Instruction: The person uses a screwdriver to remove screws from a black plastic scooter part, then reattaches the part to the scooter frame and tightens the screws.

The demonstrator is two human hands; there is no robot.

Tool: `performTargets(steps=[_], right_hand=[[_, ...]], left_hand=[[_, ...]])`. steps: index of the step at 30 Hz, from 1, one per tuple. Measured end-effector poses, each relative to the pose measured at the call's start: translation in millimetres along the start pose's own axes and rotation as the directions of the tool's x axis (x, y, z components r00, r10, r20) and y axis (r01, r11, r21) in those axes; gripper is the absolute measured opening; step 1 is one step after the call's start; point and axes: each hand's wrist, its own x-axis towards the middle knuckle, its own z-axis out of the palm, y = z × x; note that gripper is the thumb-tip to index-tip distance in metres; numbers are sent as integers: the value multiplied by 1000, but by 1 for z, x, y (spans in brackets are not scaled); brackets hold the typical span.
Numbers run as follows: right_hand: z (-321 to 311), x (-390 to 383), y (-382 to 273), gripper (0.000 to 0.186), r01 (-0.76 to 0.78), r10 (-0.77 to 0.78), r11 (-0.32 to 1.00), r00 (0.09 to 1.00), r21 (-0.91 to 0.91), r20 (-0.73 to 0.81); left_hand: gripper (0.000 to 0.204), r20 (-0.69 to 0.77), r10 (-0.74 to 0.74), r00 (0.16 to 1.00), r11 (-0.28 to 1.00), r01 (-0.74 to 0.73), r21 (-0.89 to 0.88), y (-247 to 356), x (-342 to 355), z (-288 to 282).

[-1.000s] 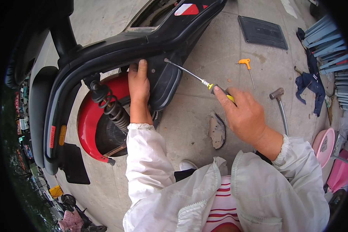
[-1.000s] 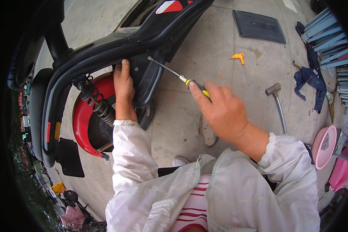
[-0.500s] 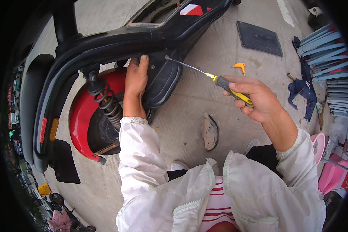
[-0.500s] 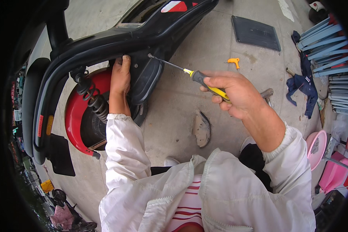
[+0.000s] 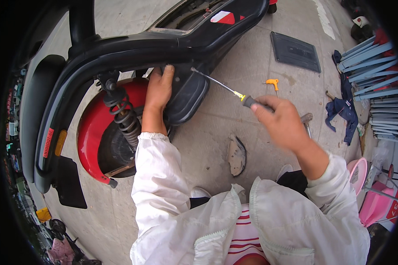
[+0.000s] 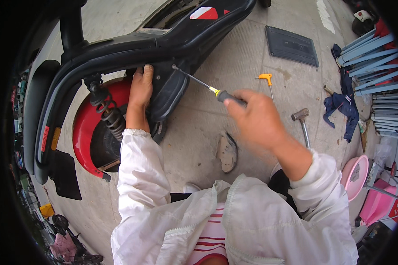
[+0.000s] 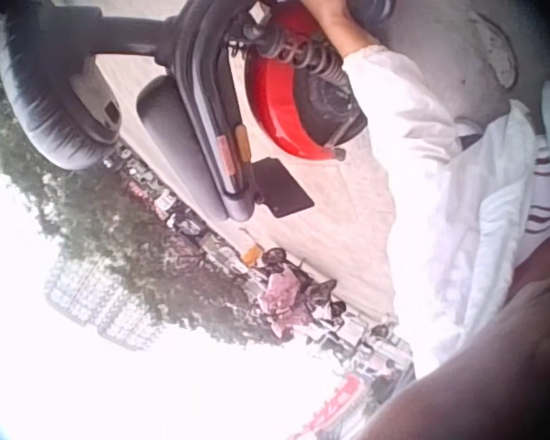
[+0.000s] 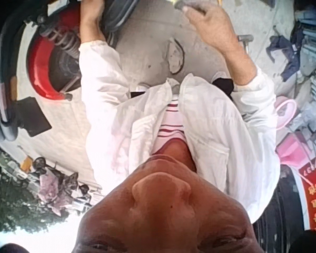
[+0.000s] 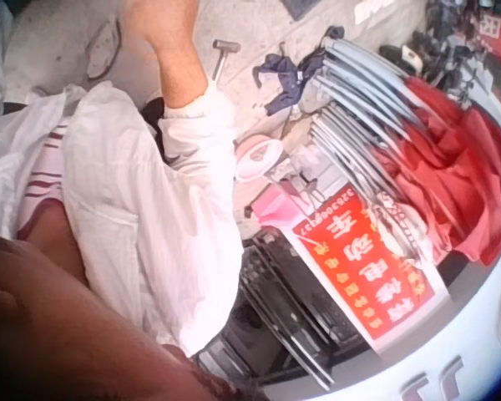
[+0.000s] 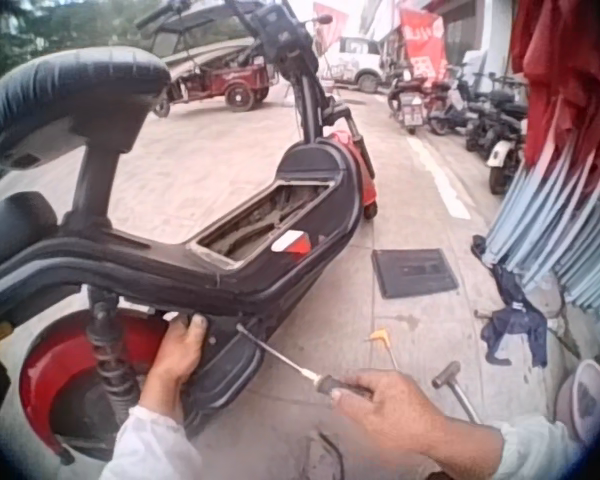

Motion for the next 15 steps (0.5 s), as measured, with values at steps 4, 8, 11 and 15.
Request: performTargets(steps=[4, 8, 11, 15], right_hand=[[-30, 27, 3, 34, -739, 464, 503, 669, 449, 580], [-10, 8, 2, 36, -14, 2, 995, 993, 98, 118], [-6, -2, 1, 37, 339, -347, 905, 938, -256, 16], [-1, -3, -4, 36, 333, -346, 870, 938, -365, 31]], left_hand=[[63, 3, 4, 1000, 997, -4, -76, 2, -2, -3], [63, 35, -31, 999, 998, 33, -53, 0, 1, -5], [65, 35, -40, 999, 995, 43, -87, 1, 1, -4], [63, -27, 52, 998, 997, -53, -57, -13, 4, -5]])
